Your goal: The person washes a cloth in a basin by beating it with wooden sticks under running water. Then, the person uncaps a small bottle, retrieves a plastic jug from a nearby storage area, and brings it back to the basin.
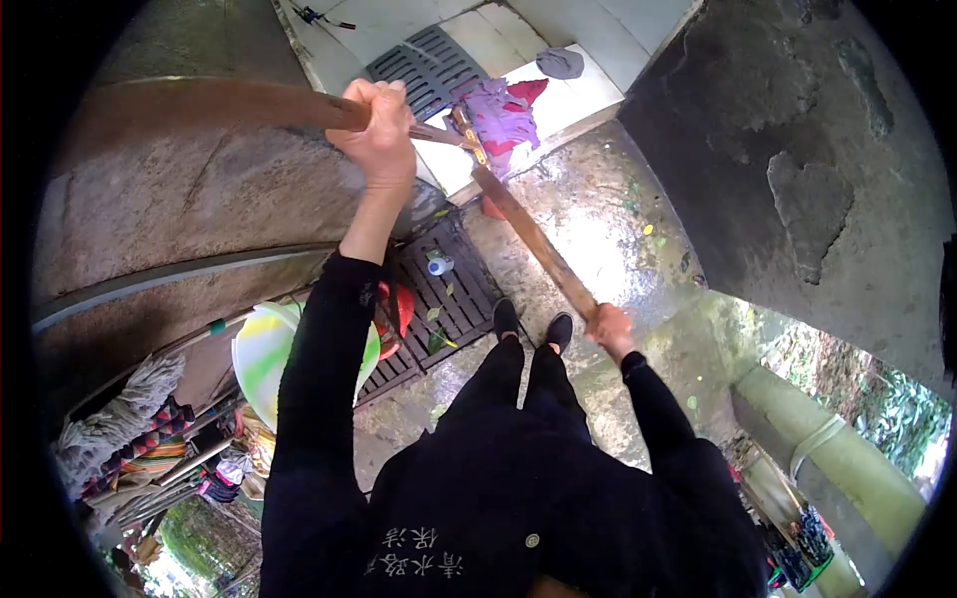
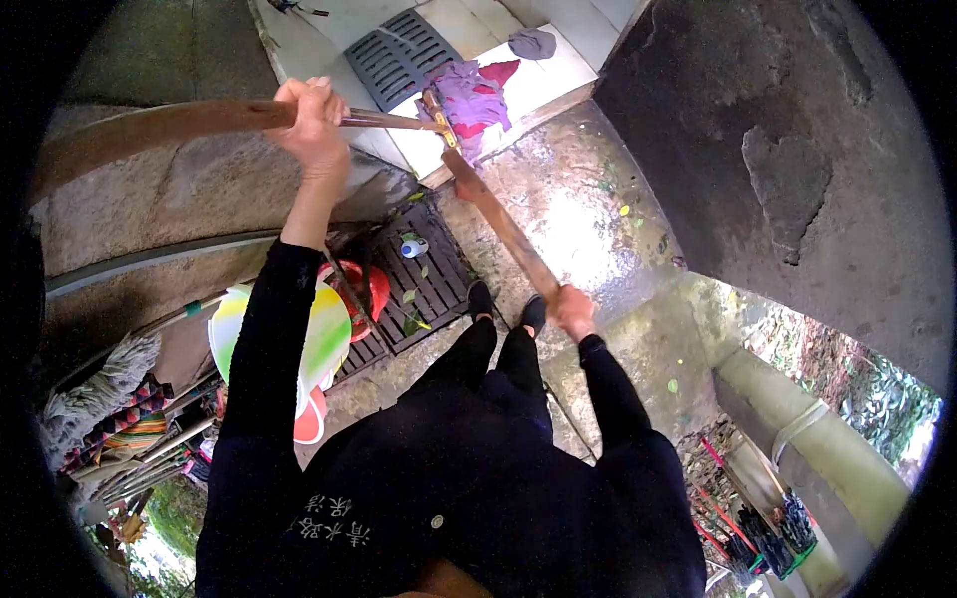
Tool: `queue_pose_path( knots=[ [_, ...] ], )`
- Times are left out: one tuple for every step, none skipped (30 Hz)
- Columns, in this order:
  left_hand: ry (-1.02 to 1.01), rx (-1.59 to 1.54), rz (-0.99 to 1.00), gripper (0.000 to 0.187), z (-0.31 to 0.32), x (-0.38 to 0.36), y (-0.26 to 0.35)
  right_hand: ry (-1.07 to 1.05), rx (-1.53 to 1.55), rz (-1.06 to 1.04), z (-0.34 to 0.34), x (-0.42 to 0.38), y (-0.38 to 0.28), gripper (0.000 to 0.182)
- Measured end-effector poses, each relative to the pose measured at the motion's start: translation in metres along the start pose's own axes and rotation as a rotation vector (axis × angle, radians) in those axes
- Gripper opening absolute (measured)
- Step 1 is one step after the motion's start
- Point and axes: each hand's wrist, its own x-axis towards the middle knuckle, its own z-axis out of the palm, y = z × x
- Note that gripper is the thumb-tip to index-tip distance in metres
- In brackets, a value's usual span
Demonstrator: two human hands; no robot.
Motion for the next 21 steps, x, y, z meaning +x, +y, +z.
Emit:
queue_pose_path(
  knots=[
    [0.006,-0.004,-0.003,0.031,0.000,0.002,-0.001,-0.068,-0.043,0.057,0.008,0.001,-0.006,0.013],
    [-0.007,-0.025,-0.003,0.031,0.000,0.004,0.000,-0.141,-0.078,0.116,0.014,-0.005,-0.016,0.016],
    [-0.022,-0.046,-0.002,0.031,-0.002,0.006,0.000,-0.145,-0.075,0.122,0.013,-0.016,-0.026,0.016],
    [-0.026,-0.047,-0.007,0.031,-0.004,0.008,-0.002,-0.045,-0.097,0.092,0.008,-0.027,-0.033,0.021],
    [-0.020,-0.060,-0.019,0.030,-0.003,0.012,-0.002,0.059,-0.117,0.064,0.005,-0.034,-0.035,0.027],
    [-0.014,-0.078,-0.027,0.029,0.002,0.015,-0.004,0.069,-0.112,0.070,0.006,-0.033,-0.030,0.027],
    [0.000,-0.058,-0.023,0.028,0.006,0.017,-0.006,0.064,-0.134,0.086,0.007,-0.033,-0.026,0.031],
    [-0.006,-0.067,-0.022,0.028,0.012,0.019,-0.008,0.056,-0.157,0.103,0.005,-0.033,-0.024,0.035],
    [-0.010,-0.030,-0.017,0.027,0.019,0.022,-0.012,0.064,-0.153,0.112,0.003,-0.034,-0.021,0.035],
    [-0.011,0.005,-0.013,0.027,0.028,0.025,-0.017,0.069,-0.186,0.092,-0.001,-0.033,-0.016,0.032],
    [-0.014,0.024,-0.026,0.030,0.039,0.028,-0.019,0.071,-0.223,0.072,-0.007,-0.034,-0.012,0.030],
    [0.009,0.085,0.004,0.032,0.046,0.036,-0.034,0.074,-0.229,0.080,-0.015,-0.037,-0.005,0.030],
    [-0.024,0.142,0.048,0.030,0.052,0.041,-0.048,0.074,-0.236,0.114,-0.026,-0.037,0.002,0.027],
    [-0.058,0.200,0.094,0.028,0.060,0.045,-0.056,0.074,-0.239,0.146,-0.038,-0.035,0.009,0.025],
    [-0.065,0.248,0.151,0.027,0.069,0.044,-0.058,0.072,-0.259,0.166,-0.048,-0.036,0.020,0.023],
    [-0.069,0.297,0.210,0.027,0.076,0.044,-0.060,0.071,-0.281,0.183,-0.061,-0.037,0.032,0.021],
    [-0.083,0.344,0.222,0.027,0.078,0.045,-0.062,0.103,-0.310,0.183,-0.077,-0.033,0.045,0.021],
    [-0.077,0.347,0.227,0.027,0.080,0.047,-0.063,0.134,-0.338,0.179,-0.092,-0.027,0.058,0.020],
    [-0.061,0.312,0.214,0.027,0.080,0.048,-0.065,0.174,-0.424,0.133,-0.107,-0.013,0.071,0.018],
    [-0.048,0.277,0.197,0.027,0.081,0.046,-0.067,0.211,-0.508,0.090,-0.123,0.007,0.084,0.016],
    [-0.020,0.271,0.121,0.027,0.085,0.045,-0.057,0.313,-0.583,-0.020,-0.137,0.030,0.101,0.013]
  ],
)
